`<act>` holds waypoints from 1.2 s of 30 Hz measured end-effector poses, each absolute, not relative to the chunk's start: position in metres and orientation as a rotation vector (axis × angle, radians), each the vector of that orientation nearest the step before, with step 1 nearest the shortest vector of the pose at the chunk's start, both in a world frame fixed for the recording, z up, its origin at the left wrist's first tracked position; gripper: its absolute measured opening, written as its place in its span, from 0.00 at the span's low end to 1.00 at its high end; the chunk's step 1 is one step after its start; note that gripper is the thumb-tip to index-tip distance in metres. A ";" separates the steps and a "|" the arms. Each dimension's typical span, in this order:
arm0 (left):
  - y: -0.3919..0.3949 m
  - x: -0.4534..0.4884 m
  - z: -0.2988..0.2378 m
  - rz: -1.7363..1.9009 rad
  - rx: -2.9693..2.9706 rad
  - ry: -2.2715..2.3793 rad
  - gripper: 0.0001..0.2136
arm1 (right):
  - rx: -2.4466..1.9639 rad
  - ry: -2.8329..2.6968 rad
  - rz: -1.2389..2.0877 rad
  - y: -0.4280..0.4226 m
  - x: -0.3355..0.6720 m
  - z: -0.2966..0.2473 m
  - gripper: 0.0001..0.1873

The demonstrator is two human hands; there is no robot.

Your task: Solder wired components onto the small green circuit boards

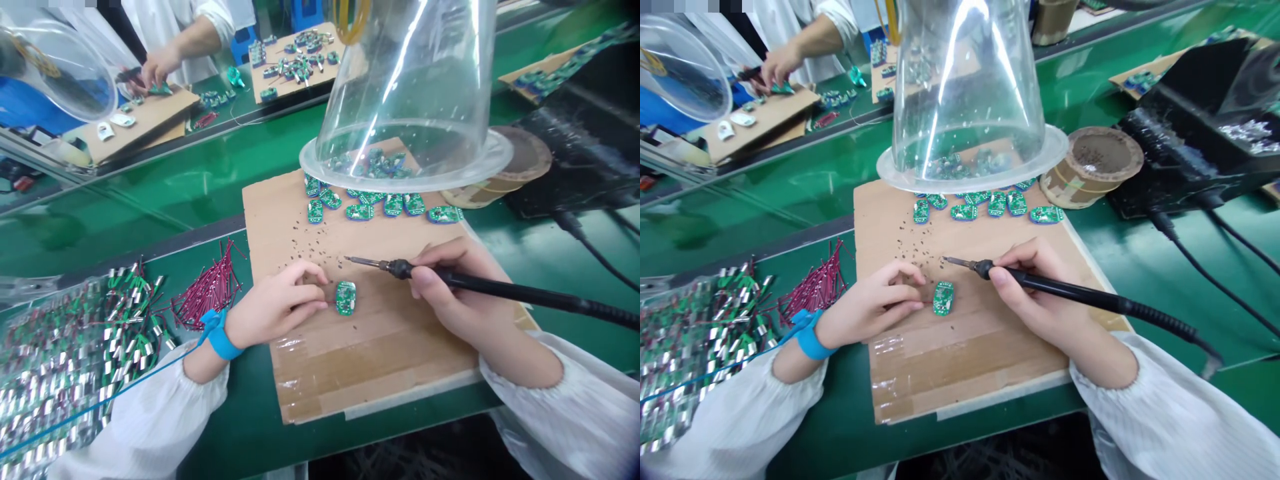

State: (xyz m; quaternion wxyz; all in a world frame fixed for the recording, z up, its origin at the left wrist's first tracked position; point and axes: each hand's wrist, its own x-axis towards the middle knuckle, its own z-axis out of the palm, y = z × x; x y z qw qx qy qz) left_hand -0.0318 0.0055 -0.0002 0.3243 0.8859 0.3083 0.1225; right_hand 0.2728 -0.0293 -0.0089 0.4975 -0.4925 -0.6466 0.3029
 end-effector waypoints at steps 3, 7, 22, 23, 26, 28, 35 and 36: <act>0.010 -0.036 0.003 0.324 2.345 0.847 0.08 | -1.213 -1.627 0.747 -0.029 0.273 -0.010 0.05; 0.013 -0.043 0.005 0.337 2.380 0.900 0.08 | -1.235 -1.670 0.718 -0.028 0.273 -0.011 0.05; 0.000 -0.026 0.016 0.342 2.528 1.114 0.25 | -1.261 -1.484 0.476 -0.016 0.290 -0.007 0.08; -0.005 -0.021 0.015 0.282 2.548 1.133 0.27 | -1.250 -1.438 0.395 -0.012 0.297 -0.006 0.08; -0.013 -0.013 0.008 0.197 2.568 1.178 0.23 | -1.151 -1.270 0.100 0.000 0.322 -0.003 0.11; -0.015 -0.011 0.005 0.210 2.559 1.171 0.23 | -1.131 -1.184 -0.022 0.005 0.337 -0.004 0.15; -0.021 -0.007 0.022 0.262 2.556 1.208 0.26 | -1.252 -1.175 0.103 0.008 0.353 -0.013 0.21; -0.024 -0.005 0.025 0.265 2.549 1.227 0.25 | -1.233 -1.160 0.087 0.008 0.353 -0.014 0.21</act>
